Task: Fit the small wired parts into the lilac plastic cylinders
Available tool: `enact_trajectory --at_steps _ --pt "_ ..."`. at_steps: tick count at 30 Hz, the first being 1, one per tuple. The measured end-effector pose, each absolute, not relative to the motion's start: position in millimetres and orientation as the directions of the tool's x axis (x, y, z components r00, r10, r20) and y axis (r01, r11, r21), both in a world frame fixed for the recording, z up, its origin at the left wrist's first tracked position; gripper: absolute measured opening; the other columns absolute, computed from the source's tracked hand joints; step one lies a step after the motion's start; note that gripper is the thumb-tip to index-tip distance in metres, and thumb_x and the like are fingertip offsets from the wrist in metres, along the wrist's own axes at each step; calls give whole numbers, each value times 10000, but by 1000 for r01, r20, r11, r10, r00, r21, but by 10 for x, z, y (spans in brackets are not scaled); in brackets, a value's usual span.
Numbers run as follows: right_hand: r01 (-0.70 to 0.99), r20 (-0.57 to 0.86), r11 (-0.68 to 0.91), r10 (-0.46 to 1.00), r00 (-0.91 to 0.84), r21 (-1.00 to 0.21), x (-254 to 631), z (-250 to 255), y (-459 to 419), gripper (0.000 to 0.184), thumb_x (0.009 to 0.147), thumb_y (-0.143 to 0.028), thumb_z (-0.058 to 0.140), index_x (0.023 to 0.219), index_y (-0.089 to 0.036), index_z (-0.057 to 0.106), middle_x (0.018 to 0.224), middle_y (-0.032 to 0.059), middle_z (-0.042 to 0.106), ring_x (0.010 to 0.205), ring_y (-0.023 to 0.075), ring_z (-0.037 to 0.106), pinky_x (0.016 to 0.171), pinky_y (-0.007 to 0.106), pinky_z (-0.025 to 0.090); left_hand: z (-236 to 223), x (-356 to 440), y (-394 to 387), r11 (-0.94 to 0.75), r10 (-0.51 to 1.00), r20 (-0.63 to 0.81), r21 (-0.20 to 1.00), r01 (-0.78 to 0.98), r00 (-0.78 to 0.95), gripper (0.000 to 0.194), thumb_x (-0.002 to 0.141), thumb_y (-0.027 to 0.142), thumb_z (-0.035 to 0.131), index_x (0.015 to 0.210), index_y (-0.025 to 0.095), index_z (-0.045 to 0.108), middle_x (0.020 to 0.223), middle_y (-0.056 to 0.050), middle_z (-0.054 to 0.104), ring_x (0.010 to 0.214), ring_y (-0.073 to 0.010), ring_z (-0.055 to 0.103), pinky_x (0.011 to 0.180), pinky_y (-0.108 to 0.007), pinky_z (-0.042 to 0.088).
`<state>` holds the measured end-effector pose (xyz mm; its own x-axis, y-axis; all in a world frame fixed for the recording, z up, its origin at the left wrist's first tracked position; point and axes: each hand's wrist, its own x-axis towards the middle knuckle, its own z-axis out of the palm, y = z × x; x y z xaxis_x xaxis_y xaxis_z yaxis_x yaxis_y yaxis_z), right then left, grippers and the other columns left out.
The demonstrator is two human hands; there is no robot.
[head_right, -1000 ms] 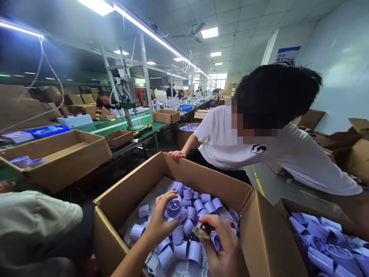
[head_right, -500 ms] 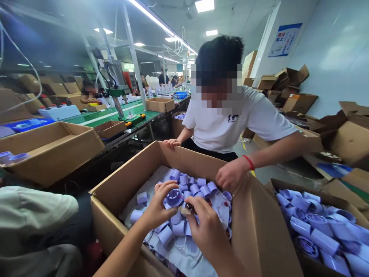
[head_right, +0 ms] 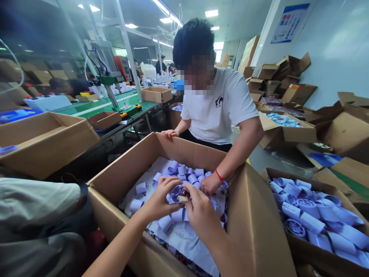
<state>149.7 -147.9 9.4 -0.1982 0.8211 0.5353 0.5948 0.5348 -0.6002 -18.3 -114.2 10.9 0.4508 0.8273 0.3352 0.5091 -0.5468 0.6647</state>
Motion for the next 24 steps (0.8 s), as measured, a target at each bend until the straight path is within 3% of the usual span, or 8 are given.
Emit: enact_trajectory --at_steps 5,10,13,17,24 --pt "699 594 501 793 -134 -511 1436 67 -1482 241 832 -104 463 947 -220 640 935 64 655 892 221 609 773 365 526 104 -151 -1165 -594 797 380 639 490 470 504 634 185 742 1097 205 541 1113 -68 585 1018 -243 481 930 -404 368" --pt "784 599 440 793 -111 -438 1377 79 -1520 180 783 -97 542 800 -227 665 963 74 599 886 236 551 768 393 507 67 -122 -1192 -643 742 417 664 382 525 514 633 147 735 1085 196 495 1102 -78 523 1034 -224 472 924 -366 407" --pt "762 540 447 828 -154 -469 1383 77 -1515 185 771 -76 541 754 -218 658 961 75 616 888 237 562 768 391 510 38 -123 -1191 -618 750 404 709 339 524 510 637 108 700 1076 204 458 1094 -77 464 1014 -205 485 868 -330 452" --pt "689 480 486 848 -224 -538 1396 72 -1503 295 772 -36 470 871 -227 672 990 60 644 927 212 595 792 356 515 14 -130 -1184 -623 745 416 712 323 521 490 620 75 677 1032 206 446 1057 -63 453 987 -195 491 844 -314 460" --pt "736 463 341 886 -43 -585 1293 76 -1577 182 731 -54 491 643 -208 534 865 55 644 807 203 603 699 325 486 54 -127 -1207 -626 721 384 718 304 577 509 605 85 684 1051 180 457 1040 -67 534 988 -210 507 881 -339 439"
